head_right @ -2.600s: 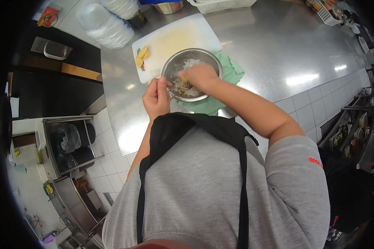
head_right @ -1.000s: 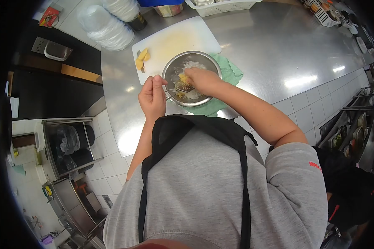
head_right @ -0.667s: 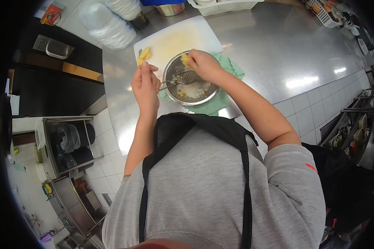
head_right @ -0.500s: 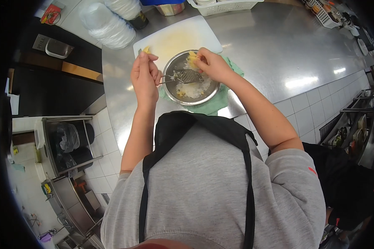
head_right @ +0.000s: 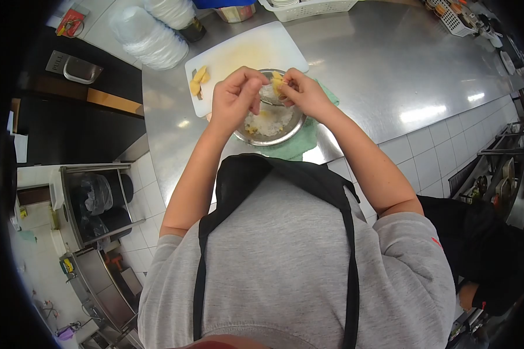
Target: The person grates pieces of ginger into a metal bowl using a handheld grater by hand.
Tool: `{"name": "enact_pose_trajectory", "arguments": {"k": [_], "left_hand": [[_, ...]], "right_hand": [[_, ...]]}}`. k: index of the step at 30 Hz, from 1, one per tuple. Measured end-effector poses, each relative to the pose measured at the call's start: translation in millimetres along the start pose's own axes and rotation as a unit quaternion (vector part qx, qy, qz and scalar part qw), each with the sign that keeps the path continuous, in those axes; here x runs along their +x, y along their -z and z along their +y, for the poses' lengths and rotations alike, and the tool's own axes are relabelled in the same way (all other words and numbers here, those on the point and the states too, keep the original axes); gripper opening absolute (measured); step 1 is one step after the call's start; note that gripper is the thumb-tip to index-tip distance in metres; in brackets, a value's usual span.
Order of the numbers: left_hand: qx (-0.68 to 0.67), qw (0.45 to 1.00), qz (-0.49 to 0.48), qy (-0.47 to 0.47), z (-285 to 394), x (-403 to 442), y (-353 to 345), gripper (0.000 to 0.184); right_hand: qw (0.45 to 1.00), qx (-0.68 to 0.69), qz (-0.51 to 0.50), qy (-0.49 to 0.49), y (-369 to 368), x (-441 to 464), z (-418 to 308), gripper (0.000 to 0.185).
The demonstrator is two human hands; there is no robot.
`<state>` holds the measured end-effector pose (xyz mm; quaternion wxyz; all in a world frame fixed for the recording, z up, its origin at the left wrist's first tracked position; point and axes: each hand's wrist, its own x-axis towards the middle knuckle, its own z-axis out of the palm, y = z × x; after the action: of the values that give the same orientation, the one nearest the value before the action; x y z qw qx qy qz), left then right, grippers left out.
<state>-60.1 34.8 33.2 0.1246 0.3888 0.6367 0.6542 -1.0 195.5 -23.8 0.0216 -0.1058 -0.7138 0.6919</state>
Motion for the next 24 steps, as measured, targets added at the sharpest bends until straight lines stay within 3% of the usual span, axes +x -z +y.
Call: {"name": "enact_pose_trajectory", "arguments": {"k": [2,4,8,10,11,14,17,21,24], "left_hand": [[0.018,0.999,0.004,0.026,-0.7,9.4,4.3,0.032],[-0.123,0.978,0.149,0.075,6.1,25.0,9.6,0.035],[-0.110,0.974,0.175,0.090,6.8,41.8,22.2,0.037],[-0.107,0.973,0.183,0.087,4.7,43.7,21.4,0.038],[-0.104,0.972,0.192,0.084,3.9,44.5,20.0,0.038],[-0.130,0.969,0.190,0.092,3.5,45.2,15.8,0.037],[-0.130,0.966,0.208,0.082,6.0,44.9,16.2,0.038],[-0.128,0.962,0.235,0.056,3.7,42.4,23.0,0.038],[-0.136,0.958,0.244,0.057,1.3,41.1,19.6,0.038]], "right_hand": [[1.000,0.009,0.004,0.006,6.0,-0.4,1.8,0.012],[0.993,-0.064,0.028,0.093,10.1,-0.8,3.1,0.011],[0.960,-0.219,0.051,0.168,4.3,-11.6,-8.0,0.011],[0.908,-0.315,0.042,0.274,-6.4,-10.0,-11.9,0.012],[0.907,-0.316,0.043,0.274,-12.4,-7.6,-13.2,0.012],[0.814,-0.417,0.050,0.401,-33.4,1.2,-15.0,0.016],[0.795,-0.496,-0.001,0.350,-37.6,10.7,10.1,0.017],[0.797,-0.504,-0.030,0.330,-37.2,-2.4,7.0,0.013],[0.826,-0.473,0.019,0.304,-39.4,-8.3,-12.1,0.013]]}}
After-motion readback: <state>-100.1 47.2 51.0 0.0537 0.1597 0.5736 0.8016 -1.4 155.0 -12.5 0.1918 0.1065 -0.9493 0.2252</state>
